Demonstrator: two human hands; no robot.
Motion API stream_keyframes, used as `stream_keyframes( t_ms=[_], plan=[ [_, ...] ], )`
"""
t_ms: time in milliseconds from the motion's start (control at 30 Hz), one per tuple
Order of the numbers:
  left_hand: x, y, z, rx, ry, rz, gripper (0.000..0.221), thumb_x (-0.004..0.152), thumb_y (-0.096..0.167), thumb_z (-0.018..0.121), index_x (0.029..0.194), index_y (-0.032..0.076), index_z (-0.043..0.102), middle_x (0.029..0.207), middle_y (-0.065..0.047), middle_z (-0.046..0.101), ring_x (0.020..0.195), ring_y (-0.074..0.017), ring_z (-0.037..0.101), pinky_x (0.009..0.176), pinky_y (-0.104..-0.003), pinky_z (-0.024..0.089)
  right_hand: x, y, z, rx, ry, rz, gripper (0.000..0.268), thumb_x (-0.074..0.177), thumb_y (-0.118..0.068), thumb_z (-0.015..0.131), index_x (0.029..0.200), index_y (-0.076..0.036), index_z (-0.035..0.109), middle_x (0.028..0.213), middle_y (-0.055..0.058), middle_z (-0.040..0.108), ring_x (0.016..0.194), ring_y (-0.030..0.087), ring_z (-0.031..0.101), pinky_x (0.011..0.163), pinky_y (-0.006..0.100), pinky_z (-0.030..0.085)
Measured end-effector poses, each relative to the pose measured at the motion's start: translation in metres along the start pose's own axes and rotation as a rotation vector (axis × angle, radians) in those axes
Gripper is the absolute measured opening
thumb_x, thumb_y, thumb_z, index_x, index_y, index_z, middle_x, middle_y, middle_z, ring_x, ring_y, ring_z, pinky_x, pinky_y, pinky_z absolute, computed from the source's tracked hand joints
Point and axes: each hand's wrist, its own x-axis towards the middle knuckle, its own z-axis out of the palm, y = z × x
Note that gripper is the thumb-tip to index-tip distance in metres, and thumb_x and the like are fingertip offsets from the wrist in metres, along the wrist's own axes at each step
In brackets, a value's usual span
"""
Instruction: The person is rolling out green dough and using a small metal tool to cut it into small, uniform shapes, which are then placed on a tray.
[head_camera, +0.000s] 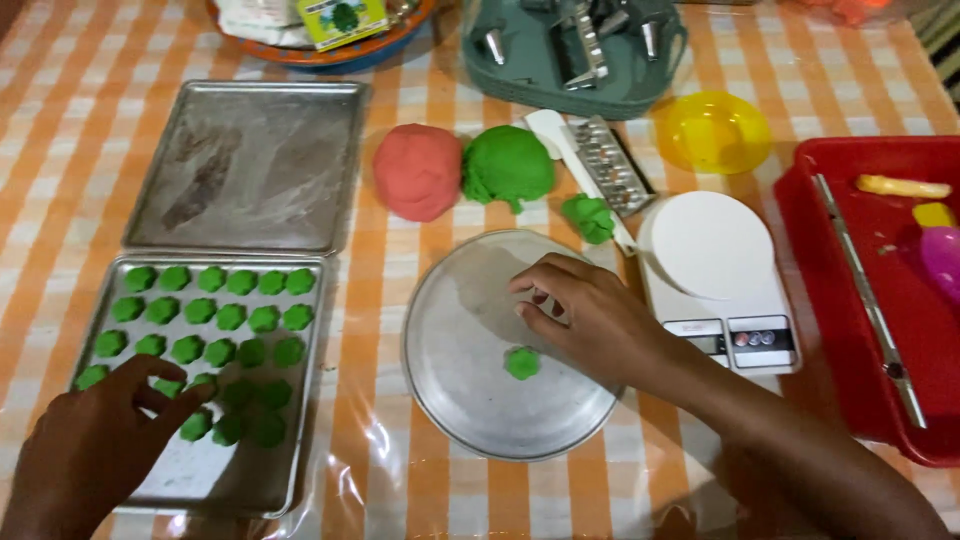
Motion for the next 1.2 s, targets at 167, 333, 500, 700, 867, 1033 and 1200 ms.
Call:
stream_keyframes(
  t_ms=[167,333,500,700,867,1033,1200],
  plan=[
    [-0.021,0.042,-0.012,-0.052,0.195,0.339,0.039,0.082,0.058,0.071,0.113,0.035,0.069,0.084,0.013,0.084,0.072,-0.0168,0.082,0.062,-0.035,0.064,-0.009,0.020,0.008,-0.068,-0.101,-0.028,0.032,0.097,-0.025,0.060,0.125,-0.009,0.067,0.120,0.008,0.066,0.103,0.025,0.068,0.087,0.041,0.052],
    [-0.046,0.096,-0.028,-0.132,0.135,0.584,0.018,0.091,0.048,0.068,0.099,0.031,0.070,0.081,0.009,0.083,0.056,-0.0123,0.080,0.045,-0.030,0.063,-0.025,0.014,0.014,-0.179,-0.198,-0.116,0.048,0.098,-0.034,0.065,0.137,-0.006,0.063,0.119,0.011,0.061,0.109,0.030,0.062,0.089,0.045,0.054],
    [-0.049,0.131,-0.027,-0.128,0.003,0.650,0.033,0.088,0.061,0.062,0.108,0.035,0.062,0.086,0.014,0.079,0.082,-0.0203,0.074,0.065,-0.044,0.054,-0.032,0.013,0.018,-0.281,-0.208,-0.267,0.038,0.093,-0.023,0.072,0.129,-0.009,0.068,0.117,0.016,0.053,0.112,0.035,0.056,0.082,0.048,0.053],
    [-0.053,0.155,-0.026,-0.088,-0.032,0.756,0.033,0.092,0.059,0.062,0.111,0.032,0.062,0.092,0.011,0.078,0.079,-0.0181,0.075,0.060,-0.040,0.056,-0.029,0.019,0.025,-0.276,-0.143,-0.348,0.017,0.092,-0.020,0.069,0.105,-0.010,0.064,0.109,0.012,0.056,0.099,0.030,0.057,0.079,0.043,0.052],
    [-0.057,0.159,-0.012,-0.379,-0.006,0.975,0.032,0.090,0.047,0.070,0.110,0.021,0.067,0.105,0.000,0.078,0.081,-0.0238,0.076,0.066,-0.043,0.060,-0.021,0.003,0.017,0.023,-0.200,-0.161,0.009,0.092,-0.019,0.074,0.095,-0.014,0.068,0.092,0.002,0.068,0.087,0.018,0.064,0.072,0.034,0.051],
    [-0.061,0.165,-0.006,-0.713,-0.092,0.924,0.044,0.084,0.040,0.077,0.122,0.019,0.073,0.112,-0.001,0.081,0.093,-0.0171,0.078,0.076,-0.034,0.061,-0.005,-0.021,0.018,0.265,-0.110,-0.086,0.013,0.089,-0.021,0.077,0.100,-0.014,0.073,0.086,0.000,0.078,0.072,0.011,0.071,0.063,0.026,0.055],
    [-0.059,0.146,-0.010,-1.189,-0.009,0.941,0.022,0.084,0.011,0.083,0.105,0.005,0.081,0.085,-0.017,0.081,0.082,-0.0255,0.081,0.073,-0.039,0.069,0.015,-0.053,0.029,0.454,-0.100,-0.232,0.016,0.091,-0.004,0.072,0.103,-0.006,0.062,0.086,0.013,0.072,0.080,0.025,0.074,0.070,0.036,0.064]
  ],
)
